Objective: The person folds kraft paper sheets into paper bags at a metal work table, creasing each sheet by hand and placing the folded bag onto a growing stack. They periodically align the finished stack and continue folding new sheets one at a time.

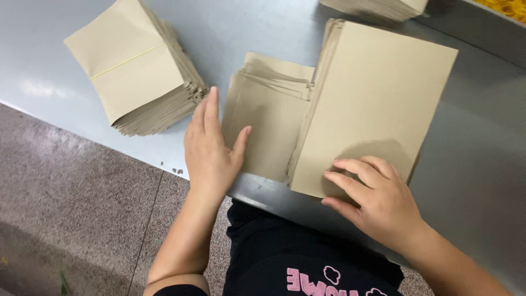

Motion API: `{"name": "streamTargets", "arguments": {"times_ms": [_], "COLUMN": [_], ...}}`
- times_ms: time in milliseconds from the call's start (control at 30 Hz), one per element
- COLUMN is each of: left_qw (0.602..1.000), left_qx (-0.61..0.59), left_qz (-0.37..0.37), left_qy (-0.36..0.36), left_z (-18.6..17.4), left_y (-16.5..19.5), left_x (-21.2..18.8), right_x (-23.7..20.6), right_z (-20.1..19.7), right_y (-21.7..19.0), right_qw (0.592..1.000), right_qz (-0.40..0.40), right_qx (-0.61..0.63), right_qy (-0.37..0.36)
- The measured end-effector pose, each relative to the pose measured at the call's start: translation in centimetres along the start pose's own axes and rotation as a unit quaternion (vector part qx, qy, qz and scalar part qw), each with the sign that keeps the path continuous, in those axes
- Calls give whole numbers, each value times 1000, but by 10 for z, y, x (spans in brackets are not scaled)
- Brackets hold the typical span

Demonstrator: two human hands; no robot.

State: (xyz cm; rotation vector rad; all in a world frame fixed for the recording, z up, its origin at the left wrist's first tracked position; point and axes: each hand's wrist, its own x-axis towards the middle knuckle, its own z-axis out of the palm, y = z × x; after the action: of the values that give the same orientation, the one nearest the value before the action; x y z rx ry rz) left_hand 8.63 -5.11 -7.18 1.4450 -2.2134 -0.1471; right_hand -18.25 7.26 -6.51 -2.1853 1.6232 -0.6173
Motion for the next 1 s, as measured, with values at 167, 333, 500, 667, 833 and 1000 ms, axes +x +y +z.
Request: {"name": "streamTargets", "arguments": {"times_ms": [167,333,500,667,833,1000], "left_qw": [996,957,901,893,883,888], "left_qx": [-72,-175,-164,-182,-202,-151], "left_qz": [32,177,355,337,313,339], "left_qy": [-30,-147,-185,-237,-287,-272], "left_z": [-13,-18,-7,-1,-8,-9], "left_y": [24,40,55,52,55,61], "left_x": [-2,0,-3,5,11,12], "right_x": [1,2,3,2,3,4], "right_z": [-4,-5,-7,-8,-8,-7], "right_y": [-5,-5,1,-1,0,1], "right_qw": [999,999,999,999,999,999], "right_qz": [-29,-31,-33,-29,-31,-42], "right_qx": [-16,-9,14,23,25,12], "right_qy": [15,22,20,21,16,14]}}
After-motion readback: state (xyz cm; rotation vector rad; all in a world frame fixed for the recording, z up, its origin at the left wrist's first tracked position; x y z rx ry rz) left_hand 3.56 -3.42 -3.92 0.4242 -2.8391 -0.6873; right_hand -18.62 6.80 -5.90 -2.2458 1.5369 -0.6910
